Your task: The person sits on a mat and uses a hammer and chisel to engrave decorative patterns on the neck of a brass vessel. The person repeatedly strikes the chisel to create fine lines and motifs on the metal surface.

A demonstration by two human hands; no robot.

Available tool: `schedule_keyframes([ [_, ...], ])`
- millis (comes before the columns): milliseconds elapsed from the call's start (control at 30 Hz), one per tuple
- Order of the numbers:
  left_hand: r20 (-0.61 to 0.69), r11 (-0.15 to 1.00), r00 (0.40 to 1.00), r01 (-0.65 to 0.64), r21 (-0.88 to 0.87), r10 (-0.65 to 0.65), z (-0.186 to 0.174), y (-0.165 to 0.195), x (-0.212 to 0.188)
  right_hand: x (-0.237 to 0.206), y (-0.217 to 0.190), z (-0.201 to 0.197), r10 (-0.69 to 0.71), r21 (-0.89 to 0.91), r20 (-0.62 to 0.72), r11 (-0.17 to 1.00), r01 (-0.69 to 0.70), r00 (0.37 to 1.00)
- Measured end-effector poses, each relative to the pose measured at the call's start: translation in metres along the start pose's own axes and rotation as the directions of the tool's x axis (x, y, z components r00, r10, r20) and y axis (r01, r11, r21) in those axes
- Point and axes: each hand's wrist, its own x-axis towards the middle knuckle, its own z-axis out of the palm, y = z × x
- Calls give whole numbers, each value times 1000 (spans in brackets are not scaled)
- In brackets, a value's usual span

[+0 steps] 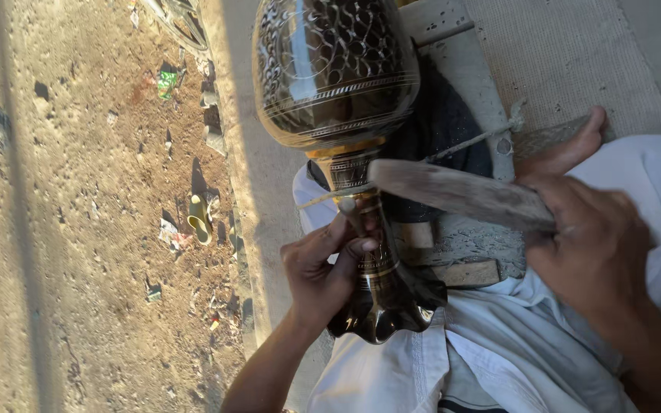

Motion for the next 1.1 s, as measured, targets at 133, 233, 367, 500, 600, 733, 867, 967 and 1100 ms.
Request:
schedule_keyframes([
  [133,31,992,999,-31,119,27,-6,-7,-1,46,-8,-27,-267,-107,-28,959,263,963],
  [233,9,998,999,-53,38,53,-5,-7,0,69,-18,-39,-51,367,181,930,-19,982],
  [367,35,953,975,-224,203,222,-2,-6,2,79,-22,-50,-218,199,230,964,174,948],
  [500,90,953,983,-177,247,160,-1,2,5,76,-13,-51,-156,113,298,985,128,942],
  [600,140,950,986,-126,286,89,-1,11,10,70,-4,-47,-201,125,237,977,175,950],
  [733,226,950,974,-91,300,22,-1,21,18,61,0,-39,82,242,268,959,-149,960],
  [867,218,951,976,-75,299,8,4,25,17,59,-1,-35,-106,95,225,992,86,969],
  [967,149,942,988,-79,326,31,9,27,13,61,1,-36,-159,286,192,953,100,968],
  [1100,159,922,987,-81,379,21,10,31,16,57,10,-36,-38,200,328,979,-30,944],
])
